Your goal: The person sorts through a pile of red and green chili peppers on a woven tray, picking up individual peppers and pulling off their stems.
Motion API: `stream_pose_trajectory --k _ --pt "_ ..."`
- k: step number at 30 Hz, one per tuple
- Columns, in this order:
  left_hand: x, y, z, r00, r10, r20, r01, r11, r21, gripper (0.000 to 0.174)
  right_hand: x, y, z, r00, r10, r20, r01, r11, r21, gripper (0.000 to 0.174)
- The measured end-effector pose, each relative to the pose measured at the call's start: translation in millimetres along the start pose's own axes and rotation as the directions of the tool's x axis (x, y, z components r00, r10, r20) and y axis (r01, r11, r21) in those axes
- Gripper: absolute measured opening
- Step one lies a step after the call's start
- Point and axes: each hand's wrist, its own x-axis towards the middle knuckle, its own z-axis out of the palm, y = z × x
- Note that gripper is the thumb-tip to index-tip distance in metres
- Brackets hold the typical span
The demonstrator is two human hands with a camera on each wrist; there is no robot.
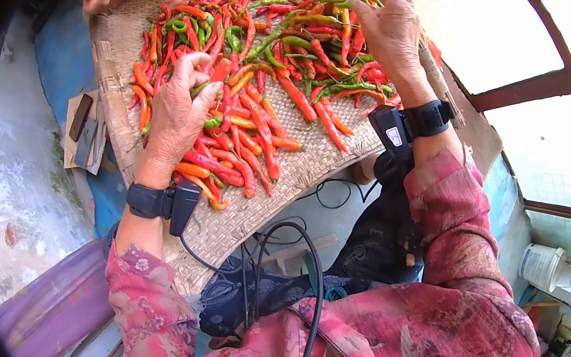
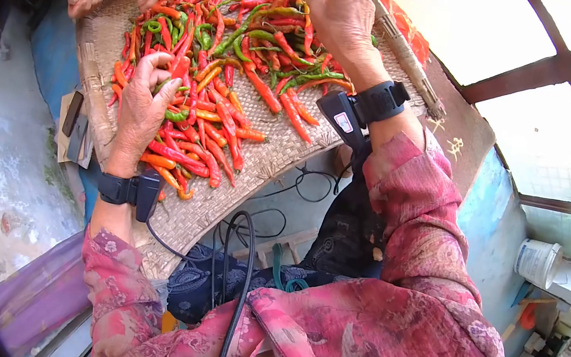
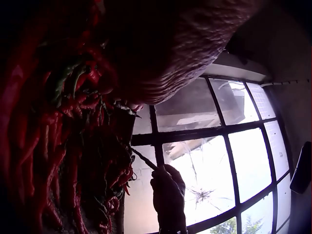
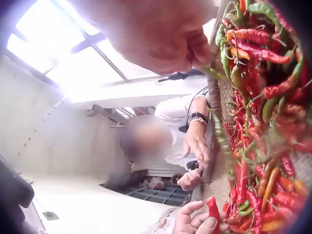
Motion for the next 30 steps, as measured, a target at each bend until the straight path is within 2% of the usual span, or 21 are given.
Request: stream_pose_trajectory --k 1,2,3,5,7,9,10,11,13,15,16,17,19,21,23,25,26,27,28,29,30 --pt "-0.6 -0.5 1.3 0.999 -0.038 0.033 0.040 0.998 -0.055 0.026 -1.0 -14.9 -1.7 0.988 -0.136 -0.075 0.101 0.930 -0.354 0.031" --pt "-1.4 -1.6 3.2 0.995 -0.075 0.069 0.082 0.991 -0.109 0.024 -3.1 -17.9 3.0 0.979 -0.179 -0.094 0.136 0.928 -0.347 0.036" --pt "-2.7 -2.4 5.1 0.988 -0.110 0.107 0.126 0.979 -0.159 0.021 -6.8 -23.2 11.3 0.979 -0.191 -0.069 0.162 0.940 -0.299 0.034" --pt "-4.2 0.8 8.9 0.984 -0.123 0.132 0.148 0.968 -0.202 0.019 -19.3 -28.0 37.0 0.956 -0.258 0.140 0.260 0.966 0.007 0.035" --pt "-4.6 4.9 10.5 0.985 -0.079 0.156 0.109 0.975 -0.193 0.020 -37.7 -45.3 56.0 0.877 -0.341 0.339 0.293 0.938 0.185 0.031" --pt "-4.4 4.4 12.9 0.988 -0.061 0.141 0.086 0.980 -0.177 0.020 -50.8 -58.0 63.1 0.809 -0.371 0.456 0.243 0.917 0.316 0.028" --pt "-4.4 4.2 13.4 0.991 -0.048 0.122 0.068 0.984 -0.164 0.020 -53.6 -64.9 59.5 0.769 -0.303 0.562 0.084 0.921 0.381 0.028" --pt "-4.6 4.2 13.1 0.991 -0.046 0.123 0.066 0.985 -0.162 0.020 -55.0 -63.9 60.4 0.744 -0.296 0.598 0.053 0.919 0.390 0.027" --pt "-5.3 4.2 11.2 0.992 -0.016 0.128 0.031 0.993 -0.110 0.021 -52.5 -65.6 57.5 0.748 -0.281 0.601 0.064 0.932 0.356 0.021" --pt "-4.7 7.3 9.7 0.993 -0.058 0.107 0.070 0.992 -0.106 0.022 -42.8 -58.2 52.7 0.804 -0.309 0.509 0.134 0.927 0.351 0.015" --pt "-4.3 8.6 8.8 0.991 -0.103 0.085 0.112 0.988 -0.108 0.023 -35.6 -56.5 46.8 0.841 -0.265 0.471 0.090 0.928 0.362 0.013" --pt "-3.8 9.4 7.3 0.991 -0.101 0.085 0.110 0.988 -0.106 0.023 -28.0 -53.5 38.2 0.879 -0.222 0.423 0.108 0.954 0.279 0.014" --pt "-2.6 10.0 4.0 0.966 -0.222 0.129 0.232 0.971 -0.065 0.022 -13.7 -33.3 34.4 0.965 -0.111 0.238 0.038 0.957 0.289 0.017" --pt "-3.3 1.7 8.8 0.979 -0.168 0.114 0.174 0.983 -0.049 0.021 -2.0 -21.0 20.2 0.994 0.071 0.084 -0.077 0.994 0.072 0.018" --pt "-5.7 -4.3 11.2 0.988 -0.114 0.101 0.118 0.992 -0.037 0.020 -2.6 -15.7 21.8 0.999 0.038 0.035 -0.039 0.999 0.019 0.020" --pt "-5.7 -0.8 9.5 0.987 -0.004 0.159 -0.010 0.996 0.088 0.018 -13.2 -15.2 37.4 0.964 -0.204 0.168 0.205 0.979 0.010 0.020" --pt "-6.0 -1.3 10.6 0.985 -0.019 0.171 0.004 0.996 0.085 0.018 -19.1 -15.4 49.3 0.897 -0.244 0.367 0.287 0.956 -0.064 0.019" --pt "-6.0 0.1 10.7 0.985 -0.019 0.170 0.004 0.996 0.085 0.018 -31.0 -13.1 67.3 0.830 -0.292 0.476 0.412 0.896 -0.168 0.020" --pt "-6.2 2.3 10.3 0.986 0.017 0.164 -0.031 0.996 0.085 0.017 -41.3 -28.1 68.9 0.794 -0.220 0.567 0.346 0.930 -0.123 0.030" --pt "-6.4 4.2 10.1 0.986 0.052 0.157 -0.066 0.994 0.086 0.017 -47.8 -30.5 76.0 0.766 -0.284 0.576 0.394 0.917 -0.071 0.044" --pt "-6.7 5.9 10.7 0.987 0.038 0.157 -0.050 0.996 0.076 0.017 -52.2 -26.7 87.3 0.770 -0.289 0.568 0.409 0.908 -0.092 0.046"
